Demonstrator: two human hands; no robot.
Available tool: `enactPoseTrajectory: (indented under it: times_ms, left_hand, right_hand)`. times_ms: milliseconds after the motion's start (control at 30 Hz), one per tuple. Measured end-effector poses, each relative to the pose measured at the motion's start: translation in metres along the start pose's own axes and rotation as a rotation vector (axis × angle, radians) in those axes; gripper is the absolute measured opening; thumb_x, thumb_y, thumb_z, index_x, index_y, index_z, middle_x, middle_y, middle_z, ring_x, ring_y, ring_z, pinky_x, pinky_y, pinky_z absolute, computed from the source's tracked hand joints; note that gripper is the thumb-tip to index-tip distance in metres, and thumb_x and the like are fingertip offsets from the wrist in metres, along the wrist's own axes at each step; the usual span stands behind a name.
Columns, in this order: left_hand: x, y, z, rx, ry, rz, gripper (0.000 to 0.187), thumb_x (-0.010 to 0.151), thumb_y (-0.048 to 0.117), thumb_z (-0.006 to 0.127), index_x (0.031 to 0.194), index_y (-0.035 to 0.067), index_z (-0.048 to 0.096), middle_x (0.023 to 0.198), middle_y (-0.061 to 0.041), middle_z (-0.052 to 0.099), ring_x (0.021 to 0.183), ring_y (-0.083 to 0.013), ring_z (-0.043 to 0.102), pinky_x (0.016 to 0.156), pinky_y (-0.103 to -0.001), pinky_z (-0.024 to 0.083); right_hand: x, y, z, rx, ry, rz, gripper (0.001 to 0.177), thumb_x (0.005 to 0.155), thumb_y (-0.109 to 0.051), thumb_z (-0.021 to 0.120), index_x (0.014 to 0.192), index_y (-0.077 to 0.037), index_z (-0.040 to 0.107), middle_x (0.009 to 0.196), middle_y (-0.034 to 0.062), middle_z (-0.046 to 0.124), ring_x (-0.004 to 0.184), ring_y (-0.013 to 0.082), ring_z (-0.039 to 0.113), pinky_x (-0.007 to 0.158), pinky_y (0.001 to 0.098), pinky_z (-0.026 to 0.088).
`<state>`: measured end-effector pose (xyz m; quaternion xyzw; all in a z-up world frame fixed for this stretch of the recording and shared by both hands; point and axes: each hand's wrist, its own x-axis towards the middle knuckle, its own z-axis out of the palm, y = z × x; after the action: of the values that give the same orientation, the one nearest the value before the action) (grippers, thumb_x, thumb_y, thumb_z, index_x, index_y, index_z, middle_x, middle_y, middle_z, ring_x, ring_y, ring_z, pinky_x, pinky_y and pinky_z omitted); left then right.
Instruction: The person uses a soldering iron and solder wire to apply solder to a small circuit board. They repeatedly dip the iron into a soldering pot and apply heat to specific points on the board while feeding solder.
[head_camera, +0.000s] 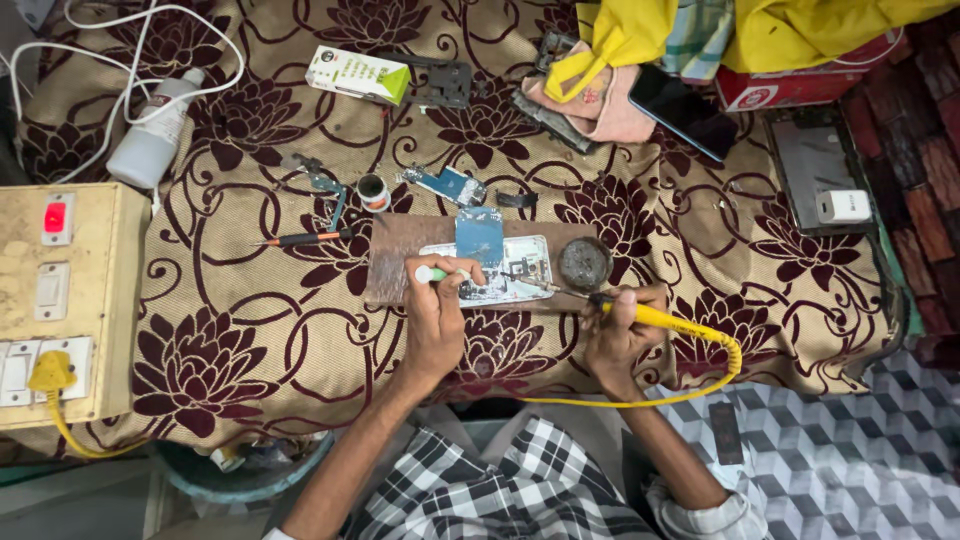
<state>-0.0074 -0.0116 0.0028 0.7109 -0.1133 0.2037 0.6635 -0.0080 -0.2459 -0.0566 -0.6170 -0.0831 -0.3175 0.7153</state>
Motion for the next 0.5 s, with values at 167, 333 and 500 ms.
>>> enactPoseTrajectory:
  times_ms: [167,333,500]
  left_hand:
    - [0.001,0.004,0.000,0.007,0.008,0.072,0.023,0.116,0.027,0.037,0.111,0.004,0.037,0.090,-0.014,0.069,0.074,-0.0172,0.061,0.072,-0.036,0.050]
    - [0.002,0.008,-0.002,-0.003,0.012,0.088,0.023,0.116,0.026,0.037,0.110,0.004,0.036,0.089,-0.015,0.068,0.079,-0.0205,0.066,0.077,-0.037,0.052]
    - [-0.001,0.003,-0.001,-0.002,0.033,0.131,0.024,0.119,0.026,0.036,0.111,0.003,0.035,0.089,-0.015,0.067,0.078,-0.0210,0.065,0.076,-0.038,0.051]
  right_hand:
    - [-0.004,-0.010,0.004,-0.041,0.004,-0.004,0.032,0.109,-0.032,0.059,0.102,-0.004,0.044,0.074,0.0077,0.060,0.054,0.0095,0.059,0.046,0.0222,0.047]
    - [-0.013,-0.030,0.006,-0.144,-0.075,-0.013,0.033,0.110,-0.032,0.059,0.102,-0.005,0.044,0.076,0.0064,0.060,0.058,0.0095,0.057,0.053,0.0245,0.048]
    - [-0.004,-0.047,0.005,-0.629,-0.148,-0.229,0.033,0.108,-0.033,0.055,0.093,-0.005,0.049,0.069,0.0038,0.061,0.053,0.0113,0.054,0.052,0.0276,0.042]
